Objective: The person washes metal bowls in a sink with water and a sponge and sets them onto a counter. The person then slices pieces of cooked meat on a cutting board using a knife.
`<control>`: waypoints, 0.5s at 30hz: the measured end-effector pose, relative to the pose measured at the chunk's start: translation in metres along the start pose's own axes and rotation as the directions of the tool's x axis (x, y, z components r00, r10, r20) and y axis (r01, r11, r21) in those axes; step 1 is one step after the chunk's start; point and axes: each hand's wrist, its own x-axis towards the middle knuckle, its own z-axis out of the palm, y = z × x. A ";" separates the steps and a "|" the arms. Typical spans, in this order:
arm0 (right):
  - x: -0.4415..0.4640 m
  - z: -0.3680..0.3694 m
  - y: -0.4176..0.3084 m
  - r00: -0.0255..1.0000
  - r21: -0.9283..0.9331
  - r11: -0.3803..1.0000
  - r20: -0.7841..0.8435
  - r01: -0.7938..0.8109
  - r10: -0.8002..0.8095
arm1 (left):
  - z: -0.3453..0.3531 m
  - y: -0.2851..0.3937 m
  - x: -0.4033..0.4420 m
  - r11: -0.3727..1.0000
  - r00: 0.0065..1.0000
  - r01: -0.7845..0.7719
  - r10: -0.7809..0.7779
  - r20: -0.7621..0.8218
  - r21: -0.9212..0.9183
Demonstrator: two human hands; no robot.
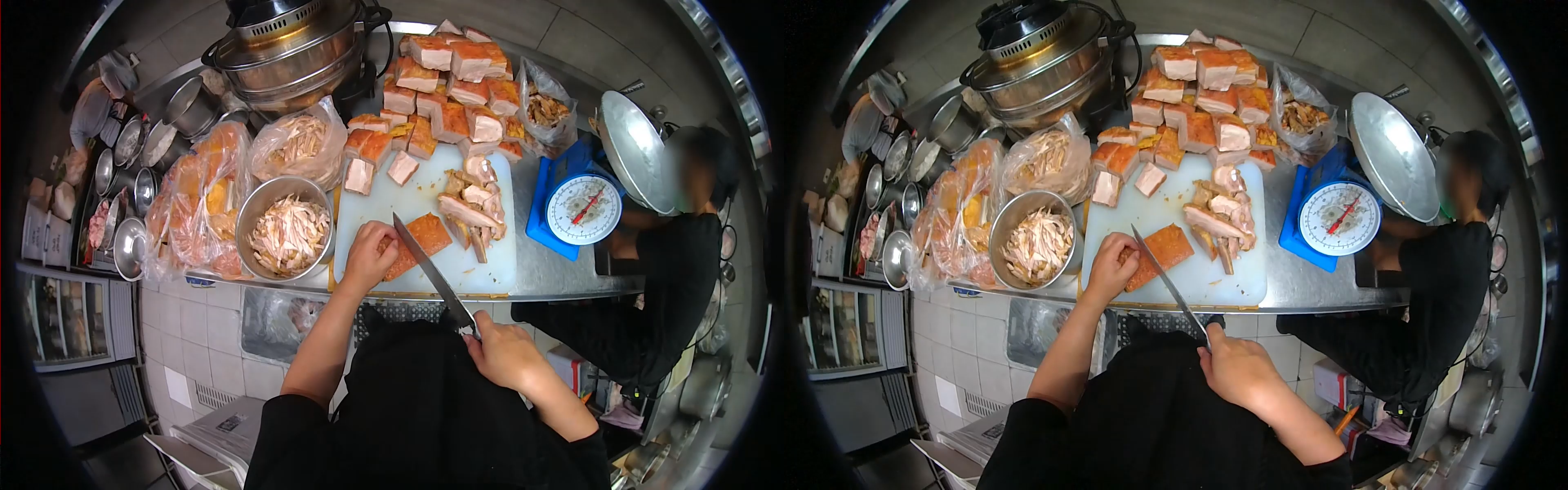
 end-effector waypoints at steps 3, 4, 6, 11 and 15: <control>0.003 -0.003 -0.002 1.000 -0.004 1.000 0.019 -0.013 0.013 | -0.004 0.021 -0.004 0.992 0.999 0.021 -0.018 -0.027 0.128; 0.003 -0.003 -0.002 1.000 -0.010 1.000 0.017 -0.011 0.011 | -0.004 0.027 -0.007 0.971 0.999 0.036 -0.028 -0.036 0.235; 0.005 -0.005 -0.002 1.000 -0.021 1.000 0.024 -0.011 0.012 | 0.004 0.028 -0.015 0.974 0.997 0.052 -0.040 -0.058 0.222; 0.008 -0.013 -0.009 0.994 -0.017 0.998 0.086 -0.067 0.068 | 0.008 0.022 -0.018 0.980 0.985 0.138 -0.120 -0.127 0.146; 0.006 -0.011 -0.004 0.994 -0.022 0.997 0.081 -0.072 0.074 | -0.009 0.030 -0.025 0.919 0.971 0.235 -0.235 -0.040 0.317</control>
